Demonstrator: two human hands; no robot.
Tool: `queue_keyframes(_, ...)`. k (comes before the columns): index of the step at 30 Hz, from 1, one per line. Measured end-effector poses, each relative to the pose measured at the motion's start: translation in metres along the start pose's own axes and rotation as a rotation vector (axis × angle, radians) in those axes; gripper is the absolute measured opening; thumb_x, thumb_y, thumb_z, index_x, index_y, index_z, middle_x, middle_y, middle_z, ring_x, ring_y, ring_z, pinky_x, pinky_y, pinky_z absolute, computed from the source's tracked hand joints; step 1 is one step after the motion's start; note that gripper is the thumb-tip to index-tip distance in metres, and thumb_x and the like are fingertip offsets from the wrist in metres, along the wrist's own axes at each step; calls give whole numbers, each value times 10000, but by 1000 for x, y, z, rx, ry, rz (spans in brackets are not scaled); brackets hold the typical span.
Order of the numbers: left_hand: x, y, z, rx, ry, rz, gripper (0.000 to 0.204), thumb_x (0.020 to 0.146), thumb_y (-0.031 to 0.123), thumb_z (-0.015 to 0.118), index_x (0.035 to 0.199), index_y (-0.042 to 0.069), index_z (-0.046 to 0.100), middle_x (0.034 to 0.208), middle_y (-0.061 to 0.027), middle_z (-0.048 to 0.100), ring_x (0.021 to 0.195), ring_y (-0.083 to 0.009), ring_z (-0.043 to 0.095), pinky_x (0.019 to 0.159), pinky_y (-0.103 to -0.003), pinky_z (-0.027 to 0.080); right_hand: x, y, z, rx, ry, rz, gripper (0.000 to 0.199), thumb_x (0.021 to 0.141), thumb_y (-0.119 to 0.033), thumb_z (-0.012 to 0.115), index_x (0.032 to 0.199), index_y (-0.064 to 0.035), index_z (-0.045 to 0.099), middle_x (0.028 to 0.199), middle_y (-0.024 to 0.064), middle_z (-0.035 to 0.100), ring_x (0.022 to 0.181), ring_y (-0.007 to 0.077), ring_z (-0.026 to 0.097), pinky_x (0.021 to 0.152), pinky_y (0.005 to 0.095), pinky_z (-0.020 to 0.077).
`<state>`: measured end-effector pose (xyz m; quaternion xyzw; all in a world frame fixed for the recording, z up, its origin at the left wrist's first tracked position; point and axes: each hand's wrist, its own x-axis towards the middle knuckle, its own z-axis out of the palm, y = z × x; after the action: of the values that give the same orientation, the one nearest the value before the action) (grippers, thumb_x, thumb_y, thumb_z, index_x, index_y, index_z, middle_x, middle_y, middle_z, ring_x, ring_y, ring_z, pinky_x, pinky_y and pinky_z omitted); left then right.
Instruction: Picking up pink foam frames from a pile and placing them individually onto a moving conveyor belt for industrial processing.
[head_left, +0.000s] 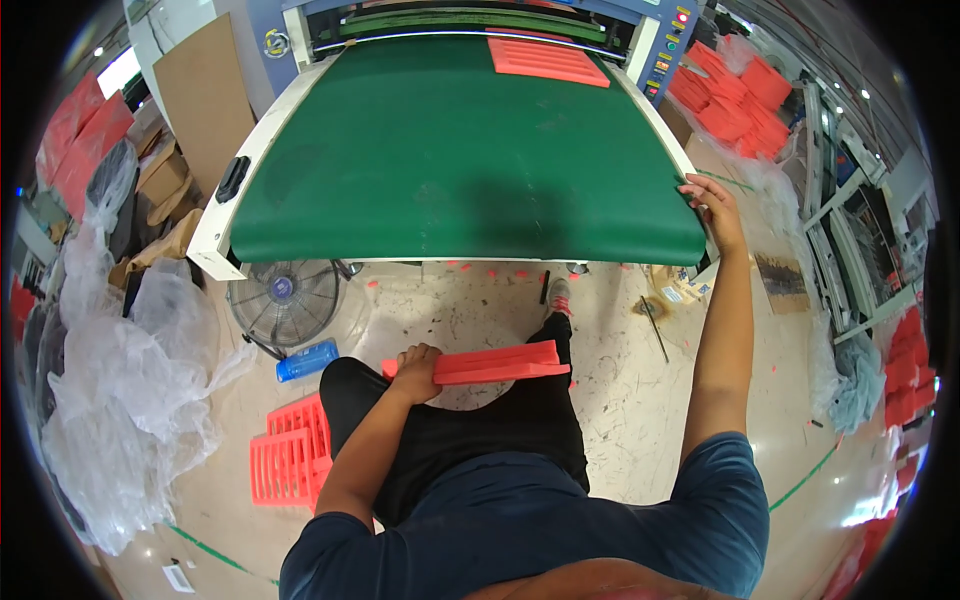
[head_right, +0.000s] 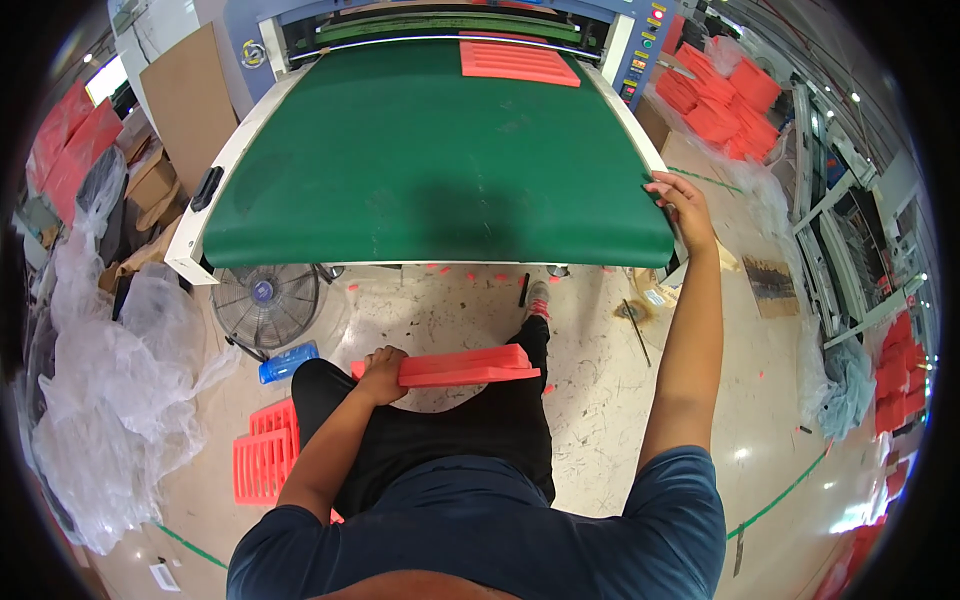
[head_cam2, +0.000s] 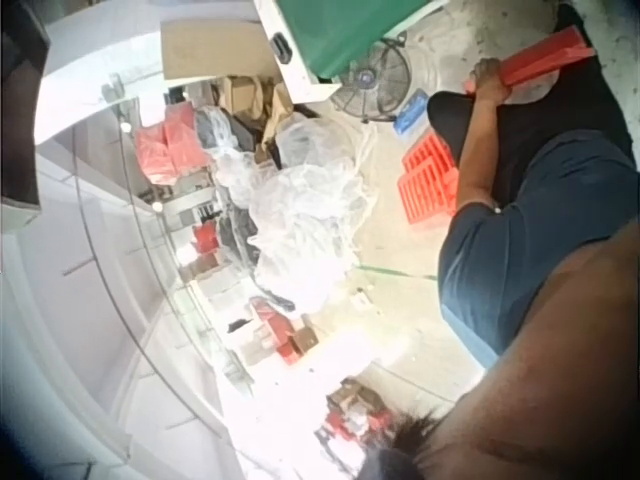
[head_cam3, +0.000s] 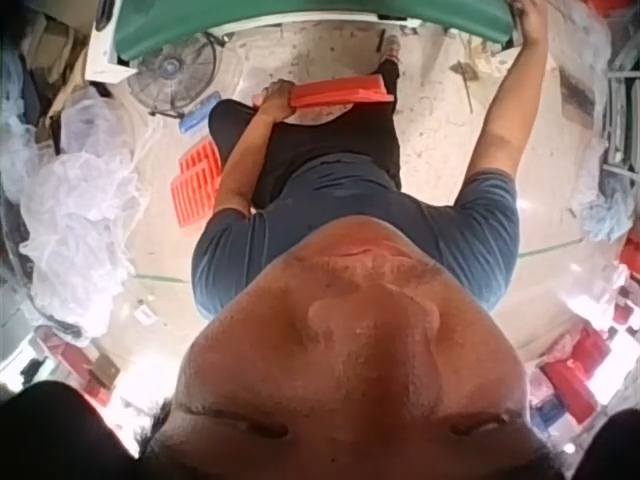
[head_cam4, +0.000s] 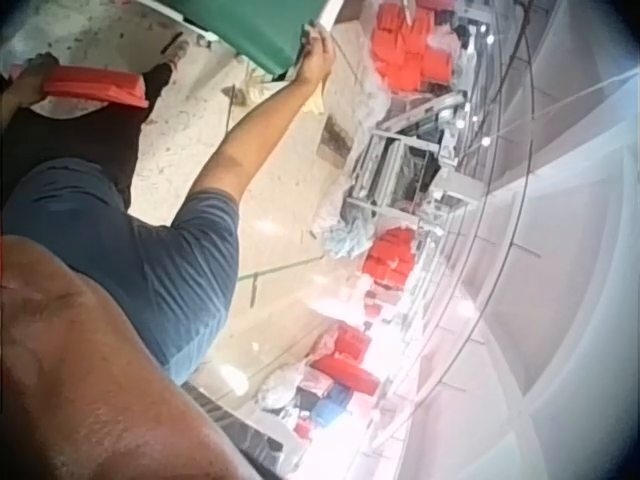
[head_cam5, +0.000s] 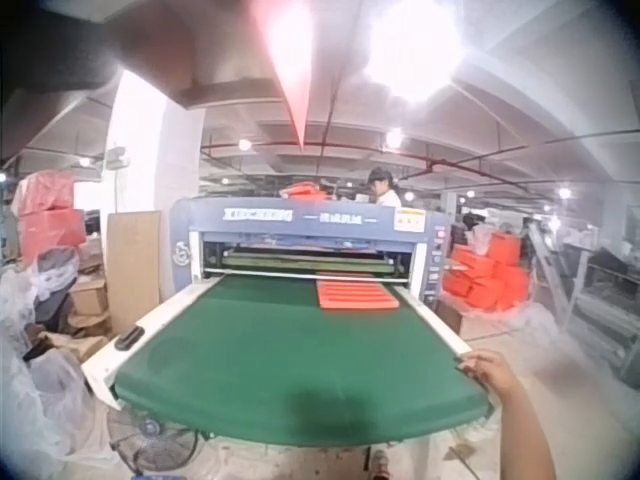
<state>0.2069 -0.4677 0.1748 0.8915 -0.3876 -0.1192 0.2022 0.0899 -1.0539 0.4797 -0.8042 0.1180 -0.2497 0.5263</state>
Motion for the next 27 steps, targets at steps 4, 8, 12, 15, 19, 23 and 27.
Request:
queue_keyframes(4, 1, 6, -6, -4, -16, -10, 646, 649, 218, 791, 1252, 107, 584, 1239, -131, 546, 1222, -340, 481, 1029, -451, 355, 0, 6, -4, 22, -3, 4, 398, 924, -200, 581, 1283, -41, 647, 1094, 19, 741, 814, 62, 556, 597, 157, 338)
queue_keyframes(8, 2, 5, -5, -66, -20, 26, 698, 629, 244, 813, 1267, 100, 572, 1266, -135, 537, 1232, -354, 477, 1047, -458, 366, 2, 8, -6, 39, -14, 11, 356, 958, -207, 595, 1274, -54, 653, 1070, -14, 742, 817, 49, 568, 624, 163, 350)
queue_keyframes(12, 2, 3, 0, -82, -41, 31, 712, 630, 246, 827, 1272, 87, 561, 1274, -145, 540, 1236, -359, 486, 1027, -487, 391, 4, 4, -1, 40, -14, 14, 340, 944, -199, 610, 1257, -83, 676, 1042, -33, 743, 811, 42, 564, 616, 175, 346)
queue_keyframes(15, 5, 1, 5, -135, -25, 40, 705, 632, 252, 834, 1261, 82, 564, 1263, -150, 549, 1225, -364, 501, 1015, -498, 399, -1, -1, -4, 24, 8, 49, 346, 928, -194, 624, 1251, -85, 683, 1030, -27, 745, 813, 53, 561, 631, 191, 364)
queue_keyframes(19, 7, 8, 6, -228, 139, 64, 643, 610, 228, 861, 1161, 35, 590, 1150, -208, 582, 1093, -423, 575, 923, -502, 475, -2, 1, -4, 61, 0, 21, 334, 941, -190, 659, 1233, -29, 675, 1031, 20, 744, 871, 90, 593, 780, 224, 453)
queue_keyframes(23, 8, 14, -5, -335, 165, -22, 689, 587, 200, 876, 1167, 4, 560, 1117, -220, 595, 1058, -427, 598, 888, -494, 513, -3, -8, 4, 68, 28, 72, 339, 922, -190, 654, 1229, -47, 676, 1021, -1, 739, 839, 75, 573, 687, 204, 424)
queue_keyframes(27, 11, 17, -10, -475, 202, -68, 722, 576, 225, 887, 1176, 2, 552, 1124, -225, 610, 1061, -429, 612, 901, -491, 520, -6, -11, 2, 44, 30, 71, 334, 911, -201, 660, 1214, -62, 687, 1018, -10, 738, 826, 68, 565, 654, 196, 403)
